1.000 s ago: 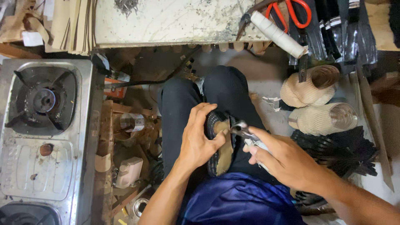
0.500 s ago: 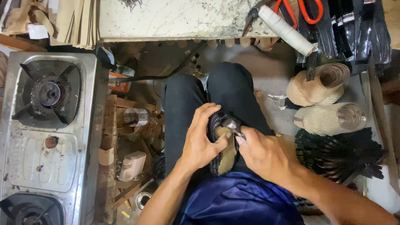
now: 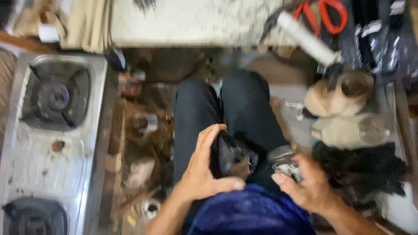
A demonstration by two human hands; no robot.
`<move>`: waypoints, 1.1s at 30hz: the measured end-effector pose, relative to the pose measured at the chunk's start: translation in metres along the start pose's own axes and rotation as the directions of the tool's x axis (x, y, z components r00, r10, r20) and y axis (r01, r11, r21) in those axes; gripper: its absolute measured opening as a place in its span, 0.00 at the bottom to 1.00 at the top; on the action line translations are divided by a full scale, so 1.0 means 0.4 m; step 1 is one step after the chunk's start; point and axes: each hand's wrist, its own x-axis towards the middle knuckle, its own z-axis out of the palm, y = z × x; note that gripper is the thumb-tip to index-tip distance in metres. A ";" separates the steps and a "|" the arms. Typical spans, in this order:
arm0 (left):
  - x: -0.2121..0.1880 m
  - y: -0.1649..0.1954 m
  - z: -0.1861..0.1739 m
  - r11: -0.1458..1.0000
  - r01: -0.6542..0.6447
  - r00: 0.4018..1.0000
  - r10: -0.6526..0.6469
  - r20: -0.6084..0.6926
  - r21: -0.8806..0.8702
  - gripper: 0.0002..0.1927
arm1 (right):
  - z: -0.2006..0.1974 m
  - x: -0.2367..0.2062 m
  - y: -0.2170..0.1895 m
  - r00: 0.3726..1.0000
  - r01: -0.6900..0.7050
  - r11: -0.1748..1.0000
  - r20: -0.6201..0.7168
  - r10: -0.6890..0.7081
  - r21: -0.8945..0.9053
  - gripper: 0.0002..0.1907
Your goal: The person sits on the floor holding a shoe with a woven black upper on a sole. They hammer along the edge where the upper meets the sole, press and smooth the upper by hand, then use red-handled shears to trim excess material from the shoe edge and set the shears on the workbench.
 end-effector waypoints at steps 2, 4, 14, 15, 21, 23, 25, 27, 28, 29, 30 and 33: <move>-0.037 0.015 -0.013 0.970 0.020 0.994 0.007 0.110 -0.242 0.51 | -0.017 -0.035 0.014 0.991 -0.133 0.990 -0.026 0.135 0.052 0.21; -0.064 0.013 -0.015 0.911 0.144 0.971 -0.054 0.234 -0.387 0.36 | -0.020 -0.048 0.023 0.909 -0.414 0.910 -0.040 0.414 0.028 0.29; -0.102 -0.030 -0.005 0.910 -0.020 0.894 0.202 0.401 -0.414 0.20 | 0.027 -0.070 0.016 0.810 -0.586 0.804 0.116 0.575 0.104 0.24; -0.106 -0.036 -0.004 0.911 0.003 0.888 0.187 0.419 -0.413 0.21 | 0.030 -0.072 0.020 0.798 -0.602 0.790 0.121 0.590 0.120 0.24; -0.122 -0.164 0.046 0.708 0.406 0.903 -0.214 0.372 -0.578 0.42 | 0.029 -0.050 0.075 0.826 -0.348 0.429 0.057 0.560 0.833 0.21; -0.108 -0.213 0.071 0.697 0.499 0.864 -0.349 0.364 -0.515 0.49 | 0.021 -0.033 0.101 0.818 -0.243 0.300 0.028 0.575 0.922 0.19; -0.110 -0.225 0.090 0.763 0.607 0.782 -0.523 0.339 -0.221 0.49 | 0.029 -0.022 0.121 0.745 -0.279 0.332 -0.015 0.667 0.901 0.18; -0.099 -0.218 0.093 0.629 0.561 0.823 -0.494 0.281 -0.538 0.47 | 0.055 -0.015 0.134 0.723 -0.362 0.328 0.041 0.689 0.873 0.17; -0.088 -0.214 0.071 0.551 0.498 0.845 -0.482 0.233 -0.670 0.46 | 0.073 -0.008 0.142 0.720 -0.401 0.321 0.079 0.689 0.858 0.16; -0.076 -0.207 0.039 0.481 0.423 0.872 -0.447 0.201 -0.768 0.46 | 0.090 -0.002 0.148 0.714 -0.437 0.407 0.035 0.699 0.802 0.17; -0.074 -0.192 0.002 0.399 0.344 0.895 -0.413 0.169 -0.850 0.47 | 0.104 0.002 0.154 0.708 -0.469 0.485 -0.014 0.706 0.738 0.18; -0.059 -0.169 -0.163 0.555 0.113 0.920 -0.372 -0.125 -0.824 0.46 | 0.133 0.023 0.183 0.694 -0.567 0.614 -0.082 0.715 0.549 0.20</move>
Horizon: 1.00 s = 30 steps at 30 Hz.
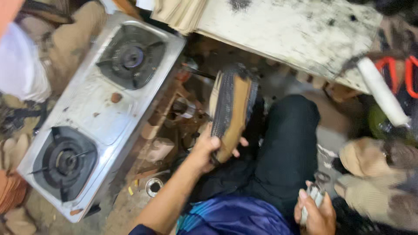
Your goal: The person sits on the floor holding a shoe with a woven black upper on a sole. They hammer along the edge where the upper meets the sole, press and smooth the upper by hand, then use red-handled shears to trim excess material from the shoe edge and set the shears on the workbench.
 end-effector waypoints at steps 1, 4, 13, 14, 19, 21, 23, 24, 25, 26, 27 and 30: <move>0.014 0.058 -0.031 0.988 -0.114 0.992 0.119 -0.045 0.100 0.45 | -0.004 0.016 0.002 1.000 0.012 0.997 -0.014 -0.013 -0.073 0.21; 0.053 0.236 -0.144 0.826 -0.018 0.812 0.341 -0.474 0.564 0.44 | 0.001 0.081 0.031 0.983 0.169 0.984 0.081 -0.164 -0.054 0.23; 0.193 0.633 -0.395 -0.006 0.332 0.509 0.843 -0.174 0.943 0.47 | 0.051 0.182 0.086 0.940 0.329 0.932 -0.043 -0.339 -0.155 0.22; 0.182 0.642 -0.401 -0.019 0.373 0.516 0.835 -0.190 0.928 0.47 | 0.053 0.186 0.084 0.941 0.322 0.934 -0.054 -0.334 -0.157 0.24; 0.071 0.617 -0.341 -0.172 0.445 0.687 0.695 -0.212 0.879 0.48 | 0.023 0.191 0.036 0.974 0.224 0.974 0.019 -0.224 0.012 0.34; 0.014 0.578 -0.291 -0.047 0.281 0.784 0.587 -0.201 0.959 0.49 | 0.010 0.166 -0.011 0.966 0.172 0.972 0.163 -0.198 0.162 0.37; -0.022 0.512 -0.236 0.204 0.171 0.879 0.411 -0.242 0.964 0.46 | 0.011 0.122 -0.065 0.898 0.089 0.957 0.393 -0.197 0.278 0.41; -0.036 0.478 -0.209 0.302 0.169 0.914 0.307 -0.264 0.938 0.44 | 0.019 0.095 -0.091 0.840 0.050 0.957 0.506 -0.194 0.284 0.43; -0.041 0.439 -0.182 0.384 0.278 0.919 0.162 -0.360 0.881 0.47 | 0.034 0.069 -0.113 0.803 0.044 0.974 0.572 -0.167 0.223 0.45; -0.036 0.396 -0.156 0.442 0.384 0.901 0.012 -0.433 0.810 0.51 | 0.056 0.048 -0.132 0.787 0.058 0.990 0.605 -0.124 0.128 0.47; -0.022 0.349 -0.132 0.509 0.292 0.943 -0.011 -0.333 0.810 0.47 | 0.087 0.035 -0.144 0.812 0.087 0.996 0.582 -0.051 -0.033 0.42; 0.053 0.210 -0.067 0.381 0.218 0.974 -0.140 -0.177 0.898 0.41 | 0.156 0.020 -0.173 0.858 0.114 0.899 0.497 0.125 -0.424 0.22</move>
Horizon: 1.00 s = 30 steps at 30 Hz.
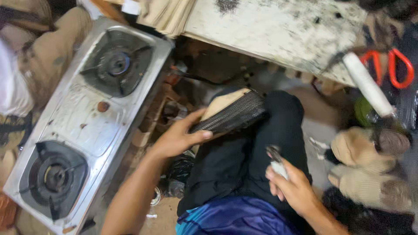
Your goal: The person sits on the floor holding a shoe with a woven black upper on a sole. They hammer along the edge where the upper meets the sole, press and smooth the upper by hand, then use red-handled shears to trim excess material from the shoe edge and set the shears on the workbench.
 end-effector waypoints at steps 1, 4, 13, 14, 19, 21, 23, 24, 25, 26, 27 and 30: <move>0.021 0.006 0.040 0.994 -0.005 0.998 -0.002 0.060 0.113 0.39 | 0.012 0.007 -0.008 0.999 -0.027 0.997 0.027 0.029 -0.071 0.15; 0.044 0.022 0.128 0.838 -0.410 0.885 0.461 -0.065 0.360 0.22 | 0.038 0.026 -0.011 0.999 0.038 0.999 -0.021 -0.039 -0.024 0.14; 0.022 0.029 0.223 0.778 -0.467 0.850 0.526 -0.029 0.421 0.20 | 0.081 0.053 -0.017 0.941 0.319 0.936 -0.069 -0.332 -0.146 0.17; 0.020 0.026 0.228 0.769 -0.474 0.844 0.536 -0.028 0.429 0.21 | 0.077 0.055 -0.022 0.943 0.308 0.935 -0.074 -0.325 -0.178 0.16; 0.013 0.011 0.244 0.717 -0.495 0.812 0.583 -0.034 0.490 0.21 | 0.039 0.060 -0.048 0.968 0.244 0.945 -0.002 -0.251 -0.219 0.14; 0.012 0.008 0.248 0.693 -0.507 0.792 0.609 -0.041 0.513 0.21 | 0.026 0.058 -0.071 0.990 0.140 0.983 0.013 -0.140 -0.119 0.15; 0.014 0.007 0.252 0.669 -0.515 0.776 0.630 -0.041 0.535 0.22 | 0.019 0.046 -0.103 0.976 0.217 0.946 0.034 -0.215 -0.239 0.15; 0.015 0.006 0.252 0.659 -0.518 0.771 0.636 -0.037 0.545 0.21 | 0.018 0.036 -0.122 0.967 0.252 0.921 0.046 -0.250 -0.296 0.15; 0.016 0.006 0.254 0.652 -0.519 0.768 0.639 -0.032 0.552 0.21 | 0.018 0.021 -0.141 0.983 0.184 0.928 0.034 -0.183 -0.323 0.18; 0.017 0.007 0.254 0.661 -0.509 0.779 0.626 -0.031 0.552 0.21 | 0.019 0.003 -0.158 0.993 0.113 0.931 0.020 -0.113 -0.348 0.22; 0.018 0.007 0.254 0.669 -0.499 0.789 0.614 -0.031 0.550 0.22 | 0.017 -0.020 -0.171 0.999 0.042 0.927 0.002 -0.044 -0.373 0.27; 0.021 0.009 0.253 0.720 -0.465 0.818 0.572 -0.060 0.516 0.21 | 0.019 -0.062 -0.180 0.957 0.285 0.901 0.141 -0.252 -0.326 0.27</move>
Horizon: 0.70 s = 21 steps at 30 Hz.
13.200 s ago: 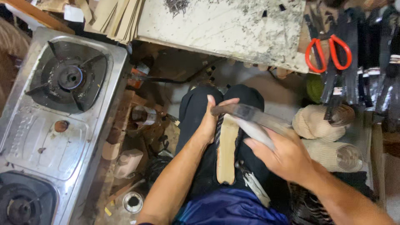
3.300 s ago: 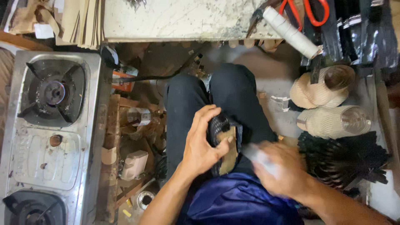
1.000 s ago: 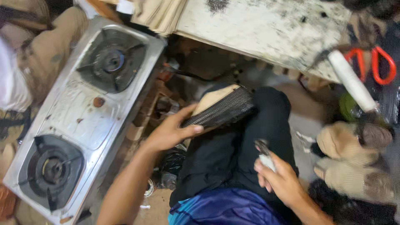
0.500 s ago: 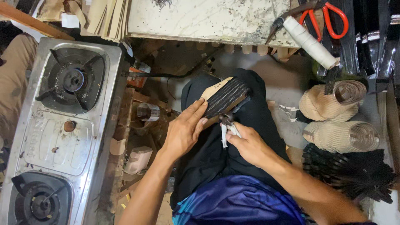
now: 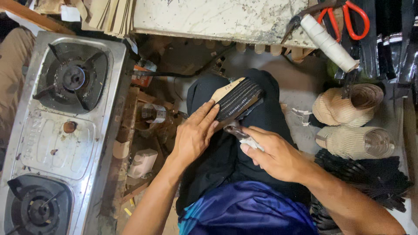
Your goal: The person sits on the floor holding a shoe with a woven black upper on a sole. They hammer along the edge where the upper meets the sole, press and smooth the upper by hand, then use red-handled shears to trim excess material from the shoe edge and set the shears on the workbench.
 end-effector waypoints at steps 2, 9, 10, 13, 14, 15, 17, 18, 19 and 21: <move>0.001 0.001 -0.002 1.000 0.020 1.000 -0.020 0.005 -0.015 0.21 | 0.010 -0.004 0.020 0.991 -0.104 0.993 -0.076 0.108 0.055 0.26; -0.005 0.018 0.003 1.000 -0.020 1.000 0.020 0.001 0.015 0.21 | 0.037 0.054 0.135 0.986 0.030 0.995 -0.164 -0.013 0.097 0.18; -0.009 0.023 0.006 1.000 -0.026 1.000 0.026 -0.004 0.013 0.21 | 0.038 0.055 0.134 0.987 0.008 0.998 -0.160 0.002 0.064 0.17; -0.014 0.034 0.016 0.995 -0.088 0.994 0.091 -0.054 0.053 0.23 | 0.036 0.049 0.103 0.988 -0.037 0.994 -0.150 0.021 -0.101 0.15; -0.016 0.036 0.018 0.993 -0.090 0.994 0.094 -0.048 0.069 0.23 | 0.033 0.044 0.089 0.991 -0.055 0.982 -0.131 0.032 -0.182 0.17; -0.018 0.040 0.019 0.992 -0.093 0.994 0.096 -0.042 0.082 0.23 | 0.030 0.040 0.075 0.992 -0.075 0.962 -0.113 0.046 -0.262 0.19; -0.020 0.047 0.022 0.991 -0.090 0.995 0.093 -0.024 0.098 0.24 | 0.027 0.030 0.051 0.975 0.126 0.920 -0.123 -0.183 -0.372 0.25; -0.022 0.050 0.021 0.991 -0.083 0.996 0.084 -0.007 0.104 0.24 | 0.027 0.025 0.042 0.950 0.219 0.881 -0.115 -0.291 -0.420 0.28; -0.024 0.052 0.019 0.991 -0.077 0.997 0.076 0.009 0.110 0.25 | 0.028 0.022 0.036 0.958 0.187 0.861 -0.107 -0.267 -0.472 0.28; -0.019 0.053 0.014 0.996 -0.056 0.998 0.054 0.019 0.073 0.23 | 0.033 0.020 0.030 0.968 0.135 0.801 -0.096 -0.232 -0.583 0.30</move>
